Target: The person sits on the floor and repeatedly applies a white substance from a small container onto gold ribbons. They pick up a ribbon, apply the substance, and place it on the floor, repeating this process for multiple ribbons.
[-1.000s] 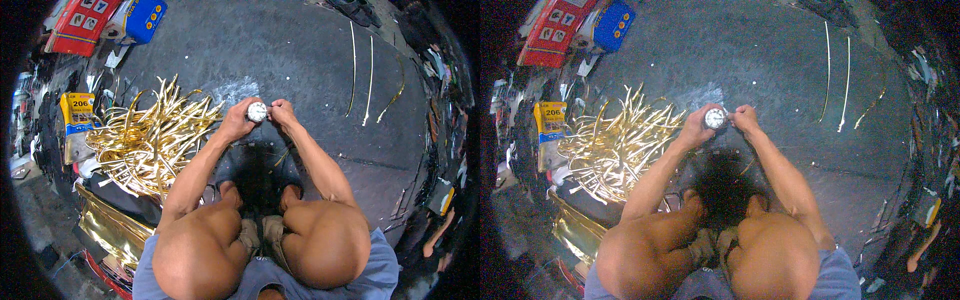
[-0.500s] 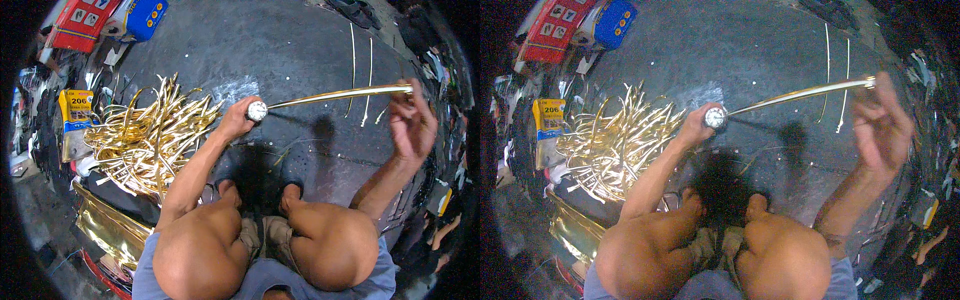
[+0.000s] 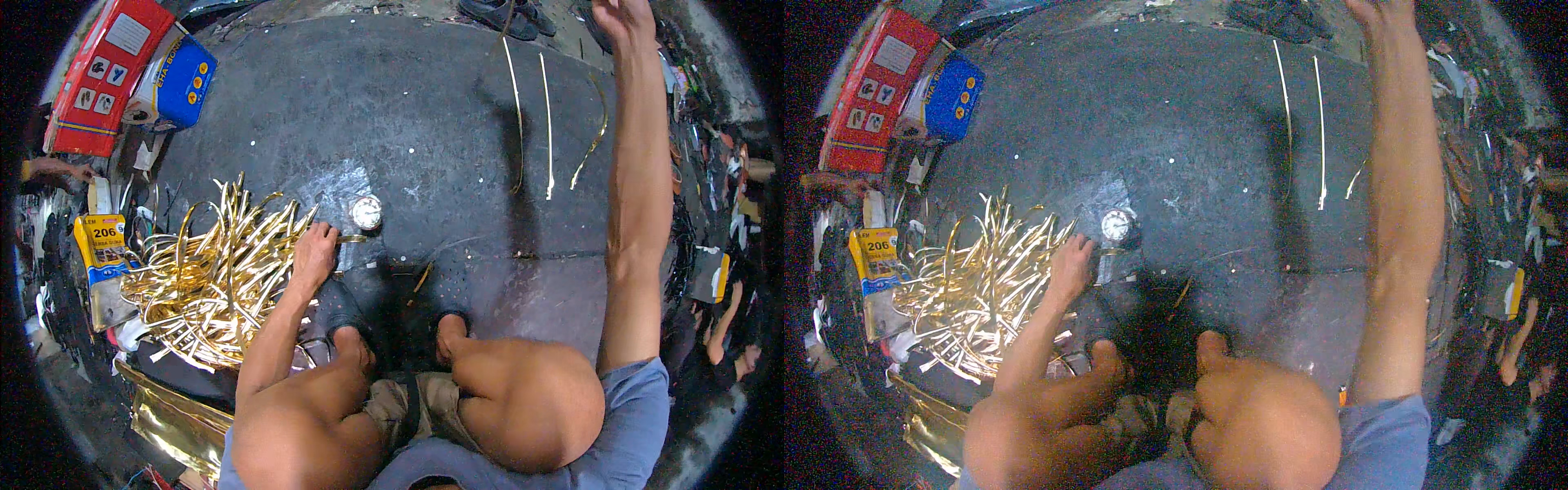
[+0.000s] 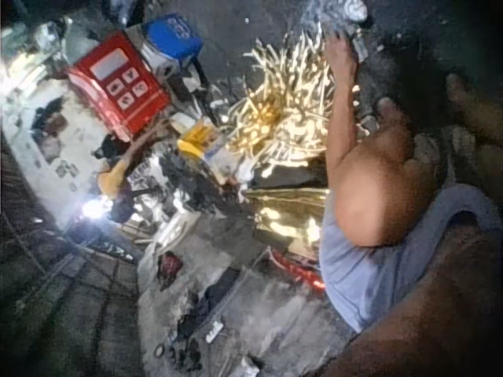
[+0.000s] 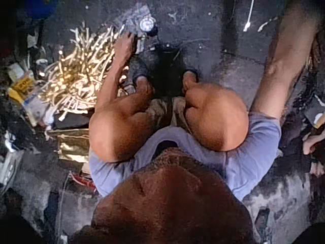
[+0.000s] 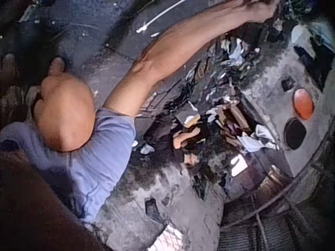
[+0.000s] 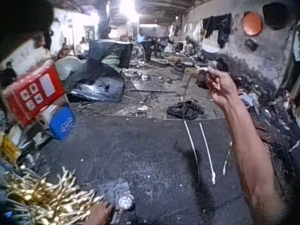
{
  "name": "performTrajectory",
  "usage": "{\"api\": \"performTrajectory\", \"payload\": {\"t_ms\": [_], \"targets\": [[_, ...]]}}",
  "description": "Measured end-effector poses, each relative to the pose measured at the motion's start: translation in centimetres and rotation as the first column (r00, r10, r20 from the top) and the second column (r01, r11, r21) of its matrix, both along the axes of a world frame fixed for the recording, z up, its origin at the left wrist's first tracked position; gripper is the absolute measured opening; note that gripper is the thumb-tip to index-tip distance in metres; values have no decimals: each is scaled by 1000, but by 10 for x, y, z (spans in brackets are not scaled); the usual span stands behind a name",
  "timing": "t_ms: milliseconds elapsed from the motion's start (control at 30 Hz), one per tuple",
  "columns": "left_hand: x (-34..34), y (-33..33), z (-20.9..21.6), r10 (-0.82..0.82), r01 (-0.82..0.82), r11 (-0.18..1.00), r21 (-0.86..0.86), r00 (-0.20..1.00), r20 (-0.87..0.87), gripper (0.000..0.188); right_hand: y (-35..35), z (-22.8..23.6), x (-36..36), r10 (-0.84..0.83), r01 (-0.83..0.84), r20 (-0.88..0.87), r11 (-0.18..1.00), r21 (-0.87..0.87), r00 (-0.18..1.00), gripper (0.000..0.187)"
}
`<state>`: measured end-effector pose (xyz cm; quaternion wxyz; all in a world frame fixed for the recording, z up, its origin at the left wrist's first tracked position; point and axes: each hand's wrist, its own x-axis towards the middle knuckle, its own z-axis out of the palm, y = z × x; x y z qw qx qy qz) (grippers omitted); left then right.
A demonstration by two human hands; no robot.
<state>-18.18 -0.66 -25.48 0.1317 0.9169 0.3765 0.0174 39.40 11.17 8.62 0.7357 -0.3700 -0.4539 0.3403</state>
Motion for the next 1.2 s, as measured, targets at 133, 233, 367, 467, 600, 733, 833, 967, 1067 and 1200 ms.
{"api": "performTrajectory", "payload": {"t_ms": [133,233,367,467,600,733,833,967,1067,1200], "targets": [[-25,2,-10,-45,48,997,60,998,-55,12,-51,-106,-26,-273,261,-15,934,-245,962,12],[-14,8,14,65,-69,996,56,995,71,11,-111,-221,-56,-668,671,172,623,-401,724,20],[-11,37,50,434,-495,869,-12,750,498,5,-210,-351,-119,-401,803,710,428,-414,579,25],[-66,79,79,654,-521,727,-448,323,685,25,-234,-353,-215,-133,716,799,548,-433,586,37],[-34,82,95,776,-362,630,-687,270,570,12,-212,-315,-299,124,336,673,792,-509,729,63],[1,54,25,825,-191,532,-825,335,454,18,-172,-290,-350,114,255,753,900,-355,648,68],[31,28,33,893,-155,388,-908,305,330,37,-165,-300,-345,182,255,690,839,-480,700,62],[34,19,12,911,-43,234,-971,358,204,50,-165,-290,-324,-103,304,352,753,-584,930,53],[34,12,12,910,6,160,-987,387,149,54,-159,-278,-321,-148,350,377,758,-550,914,62],[38,10,13,920,217,-19,-976,387,69,57,-150,-268,-344,-91,321,442,816,-480,892,60]]}}
